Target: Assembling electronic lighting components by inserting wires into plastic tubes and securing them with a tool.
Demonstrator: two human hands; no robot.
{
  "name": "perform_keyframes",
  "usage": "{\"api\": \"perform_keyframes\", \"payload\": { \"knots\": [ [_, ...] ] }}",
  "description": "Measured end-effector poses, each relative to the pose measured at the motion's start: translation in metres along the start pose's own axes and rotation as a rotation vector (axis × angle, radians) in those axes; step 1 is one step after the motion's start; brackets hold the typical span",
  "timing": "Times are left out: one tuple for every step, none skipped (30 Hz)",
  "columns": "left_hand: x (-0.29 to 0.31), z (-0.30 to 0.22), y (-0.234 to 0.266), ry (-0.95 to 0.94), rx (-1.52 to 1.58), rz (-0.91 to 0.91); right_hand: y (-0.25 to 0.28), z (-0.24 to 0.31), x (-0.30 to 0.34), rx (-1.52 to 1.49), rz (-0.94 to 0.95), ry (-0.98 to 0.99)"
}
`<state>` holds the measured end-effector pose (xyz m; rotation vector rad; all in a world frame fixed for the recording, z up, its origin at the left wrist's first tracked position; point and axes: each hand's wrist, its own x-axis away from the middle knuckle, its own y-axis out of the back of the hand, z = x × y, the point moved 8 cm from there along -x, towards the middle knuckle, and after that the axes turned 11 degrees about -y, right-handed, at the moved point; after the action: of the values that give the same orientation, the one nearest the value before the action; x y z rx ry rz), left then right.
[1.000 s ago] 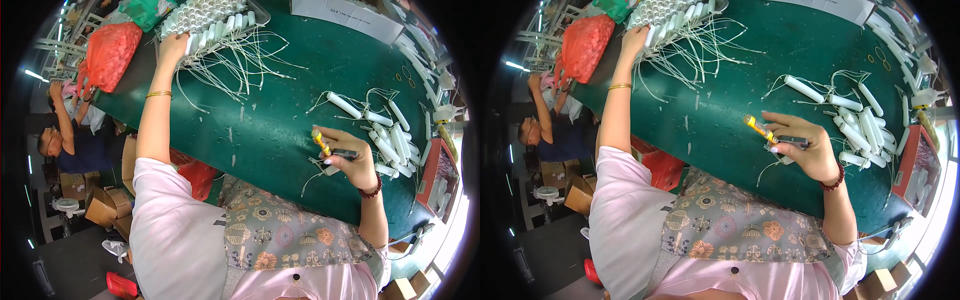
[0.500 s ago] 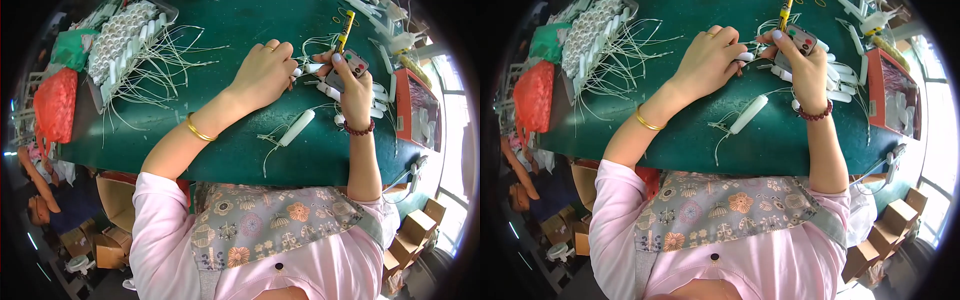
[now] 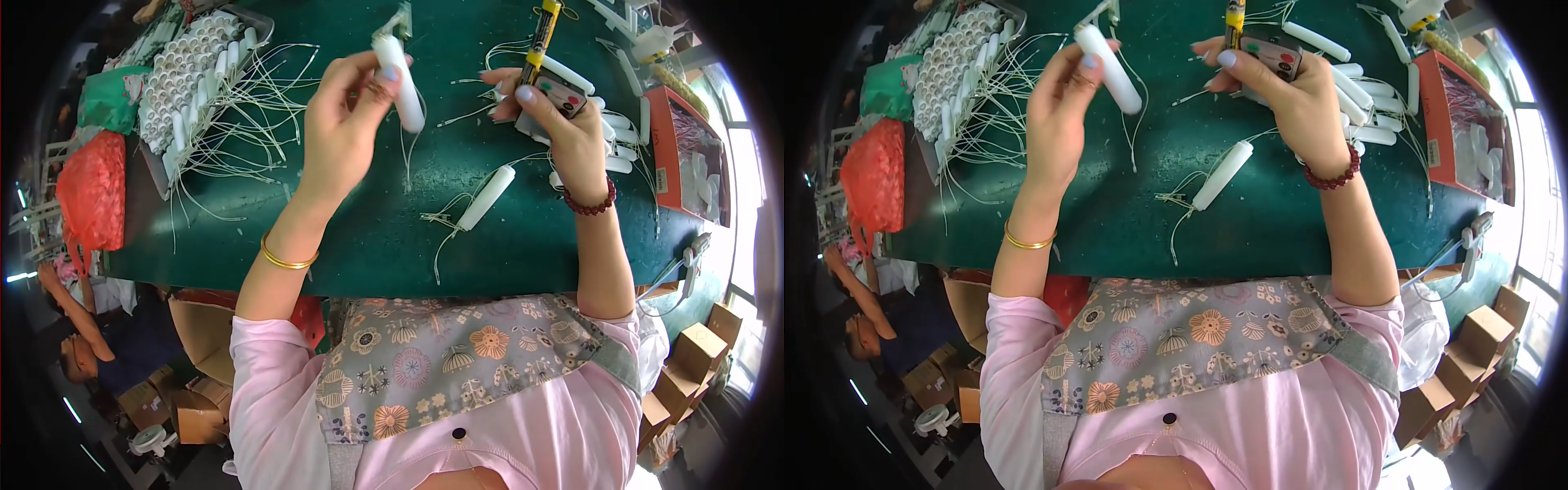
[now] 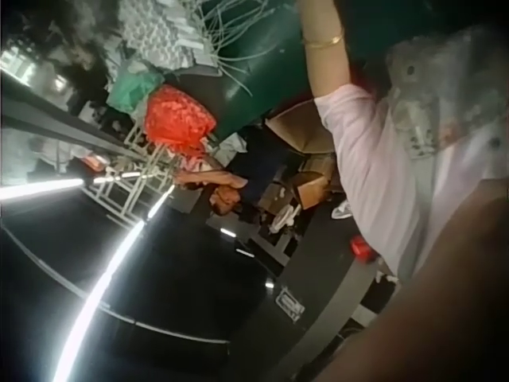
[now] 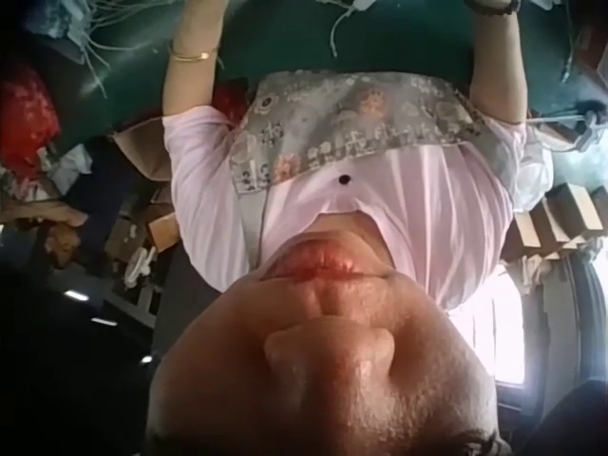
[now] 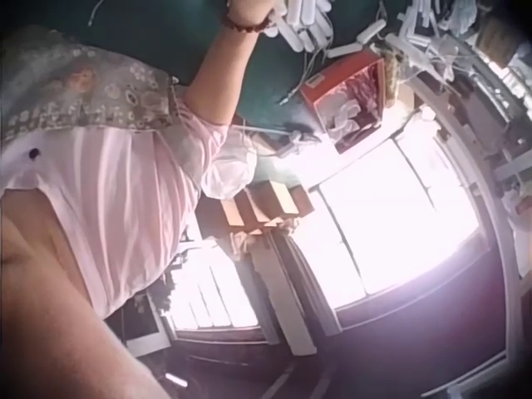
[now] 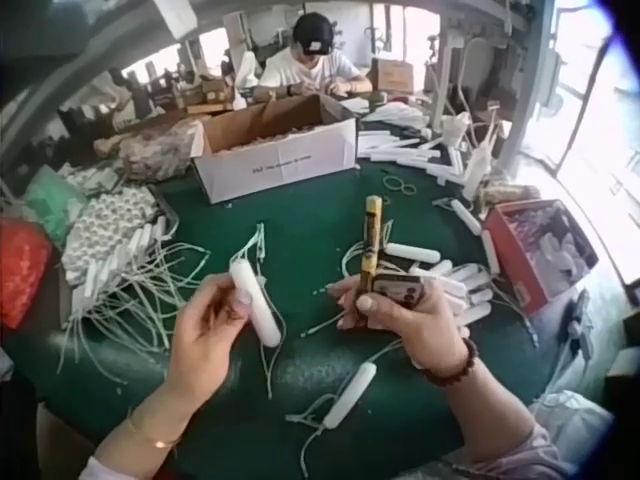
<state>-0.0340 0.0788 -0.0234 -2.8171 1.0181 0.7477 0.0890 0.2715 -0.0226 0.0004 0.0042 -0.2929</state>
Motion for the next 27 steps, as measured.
{"api": "perform_keyframes", "payload": {
  "knots": [
    [-0.002, -0.002, 0.000, 0.065, 0.159, -0.100, -0.001, 0.000, 0.001, 0.002, 0.005, -0.002],
    [-0.001, 0.007, 0.001, 0.124, 0.262, -0.067, -0.010, -0.004, 0.001, -0.081, 0.125, -0.083],
    [0.001, 0.016, 0.001, 0.182, 0.365, -0.034, -0.020, -0.008, 0.004, -0.164, 0.243, -0.164],
    [0.005, 0.016, 0.001, 0.179, 0.365, -0.040, -0.026, -0.012, 0.006, -0.193, 0.294, -0.225],
    [0.008, 0.015, -0.005, 0.164, 0.357, 0.005, -0.030, -0.013, 0.007, -0.190, 0.294, -0.227],
    [0.011, 0.013, -0.010, 0.149, 0.349, 0.052, -0.035, -0.016, 0.008, -0.189, 0.274, -0.258],
    [0.013, 0.012, -0.013, 0.149, 0.352, 0.051, -0.039, -0.021, 0.007, -0.188, 0.254, -0.289],
    [0.017, 0.009, -0.022, 0.165, 0.438, 0.107, -0.040, -0.024, 0.008, -0.232, 0.220, -0.282],
    [0.020, 0.008, -0.029, 0.181, 0.525, 0.164, -0.036, -0.027, 0.007, -0.231, 0.214, -0.283],
    [0.022, 0.008, -0.034, 0.194, 0.555, 0.231, -0.031, -0.029, 0.005, -0.150, 0.218, -0.256],
    [0.023, 0.009, -0.032, 0.195, 0.555, 0.229, -0.030, -0.029, 0.003, -0.069, 0.229, -0.228],
    [0.028, 0.014, -0.038, 0.309, 0.690, 0.260, -0.027, -0.025, 0.003, 0.027, 0.195, -0.218],
    [0.033, 0.018, -0.043, 0.424, 0.825, 0.291, -0.026, -0.027, 0.002, 0.027, 0.196, -0.219],
    [0.033, 0.022, -0.047, 0.448, 0.946, 0.354, -0.025, -0.011, 0.003, 0.182, 0.159, 0.011],
    [0.035, 0.025, -0.044, 0.447, 0.946, 0.352, -0.027, 0.005, 0.008, 0.334, 0.120, 0.241],
    [0.039, 0.030, -0.046, 0.587, 1.119, 0.302, -0.033, 0.021, 0.014, 0.526, 0.114, 0.472],
    [0.042, 0.029, -0.050, 0.729, 1.291, 0.246, -0.034, 0.024, 0.014, 0.525, 0.116, 0.471],
    [0.043, 0.031, -0.053, 0.838, 1.272, 0.248, -0.043, 0.028, 0.020, 0.568, 0.180, 0.523],
    [0.047, 0.035, -0.054, 0.839, 1.272, 0.245, -0.052, 0.031, 0.025, 0.610, 0.245, 0.575],
    [0.049, 0.035, -0.055, 0.761, 1.244, 0.304, -0.059, 0.034, 0.029, 0.704, 0.258, 0.615],
    [0.050, 0.033, -0.056, 0.682, 1.213, 0.362, -0.060, 0.034, 0.029, 0.702, 0.259, 0.616],
    [0.053, 0.041, -0.053, 0.703, 1.047, 0.341, -0.062, 0.034, 0.031, 0.732, 0.245, 0.643],
    [0.053, 0.040, -0.054, 0.704, 1.048, 0.340, -0.063, 0.032, 0.032, 0.762, 0.230, 0.667],
    [0.050, 0.036, -0.056, 0.662, 0.941, 0.415, -0.058, 0.033, 0.029, 0.729, 0.177, 0.611],
    [0.050, 0.034, -0.058, 0.619, 0.833, 0.488, -0.054, 0.033, 0.028, 0.728, 0.178, 0.610],
    [0.052, 0.040, -0.054, 0.663, 0.748, 0.431, -0.042, 0.032, 0.022, 0.801, 0.097, 0.579],
    [0.054, 0.042, -0.056, 0.664, 0.748, 0.433, -0.028, 0.032, 0.018, 0.871, 0.014, 0.546]
  ]
}}
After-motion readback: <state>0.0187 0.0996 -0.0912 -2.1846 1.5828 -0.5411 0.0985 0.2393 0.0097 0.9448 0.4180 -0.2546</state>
